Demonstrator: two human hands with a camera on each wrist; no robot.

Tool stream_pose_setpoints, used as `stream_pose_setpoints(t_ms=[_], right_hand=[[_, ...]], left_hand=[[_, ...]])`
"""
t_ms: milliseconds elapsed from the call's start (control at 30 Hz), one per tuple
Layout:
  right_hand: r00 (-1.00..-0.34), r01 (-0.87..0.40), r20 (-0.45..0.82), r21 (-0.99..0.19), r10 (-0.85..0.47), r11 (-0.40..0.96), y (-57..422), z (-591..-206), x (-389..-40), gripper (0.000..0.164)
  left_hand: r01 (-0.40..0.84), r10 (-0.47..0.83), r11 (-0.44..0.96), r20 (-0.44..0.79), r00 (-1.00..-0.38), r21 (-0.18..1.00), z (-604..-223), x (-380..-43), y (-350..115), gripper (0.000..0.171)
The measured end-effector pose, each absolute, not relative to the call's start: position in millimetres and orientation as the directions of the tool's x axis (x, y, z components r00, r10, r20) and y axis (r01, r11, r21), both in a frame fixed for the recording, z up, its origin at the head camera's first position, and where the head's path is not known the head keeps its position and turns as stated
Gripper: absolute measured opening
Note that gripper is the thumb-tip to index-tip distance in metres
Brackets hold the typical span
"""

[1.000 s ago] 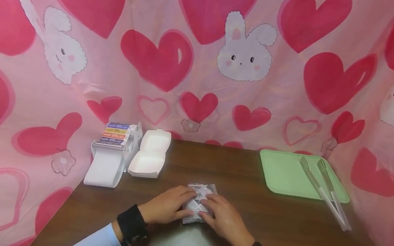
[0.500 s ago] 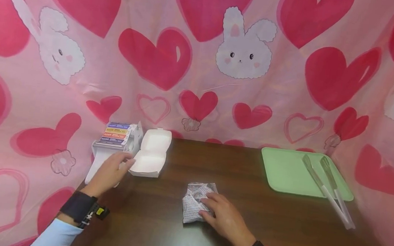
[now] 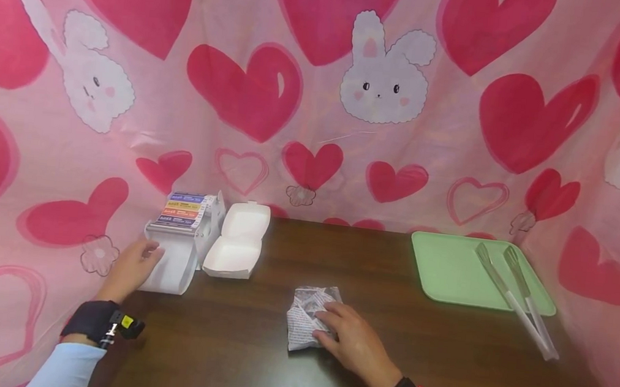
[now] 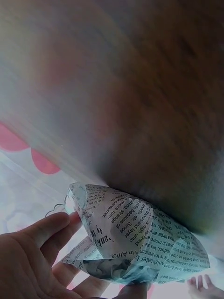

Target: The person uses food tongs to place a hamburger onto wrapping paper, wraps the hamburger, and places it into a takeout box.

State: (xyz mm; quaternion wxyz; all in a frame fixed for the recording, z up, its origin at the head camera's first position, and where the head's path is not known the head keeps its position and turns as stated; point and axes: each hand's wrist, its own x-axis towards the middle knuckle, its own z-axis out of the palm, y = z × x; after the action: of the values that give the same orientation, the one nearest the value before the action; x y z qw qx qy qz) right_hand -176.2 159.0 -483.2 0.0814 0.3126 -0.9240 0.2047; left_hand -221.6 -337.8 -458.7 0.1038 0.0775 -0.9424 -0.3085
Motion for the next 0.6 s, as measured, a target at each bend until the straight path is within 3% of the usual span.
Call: stream_pose_setpoints(t_ms=[233, 600], right_hand=[[-0.788, -0.615, 0.287, -0.322, -0.545, 0.72, 158.8, -485.5, -177.0, 0.038], [-0.766, -0.64, 0.325, -0.308, -0.554, 0.704, 159.4, -487.4, -177.3, 0.036]], left_hand=[[-0.179, -0.276, 0.821, 0.103, -0.956, 0.542, -465.4, -218.5, -346.1, 0.058], [-0.215, -0.303, 0.805, 0.071, -0.951, 0.552, -465.6, -215.8, -346.0, 0.049]])
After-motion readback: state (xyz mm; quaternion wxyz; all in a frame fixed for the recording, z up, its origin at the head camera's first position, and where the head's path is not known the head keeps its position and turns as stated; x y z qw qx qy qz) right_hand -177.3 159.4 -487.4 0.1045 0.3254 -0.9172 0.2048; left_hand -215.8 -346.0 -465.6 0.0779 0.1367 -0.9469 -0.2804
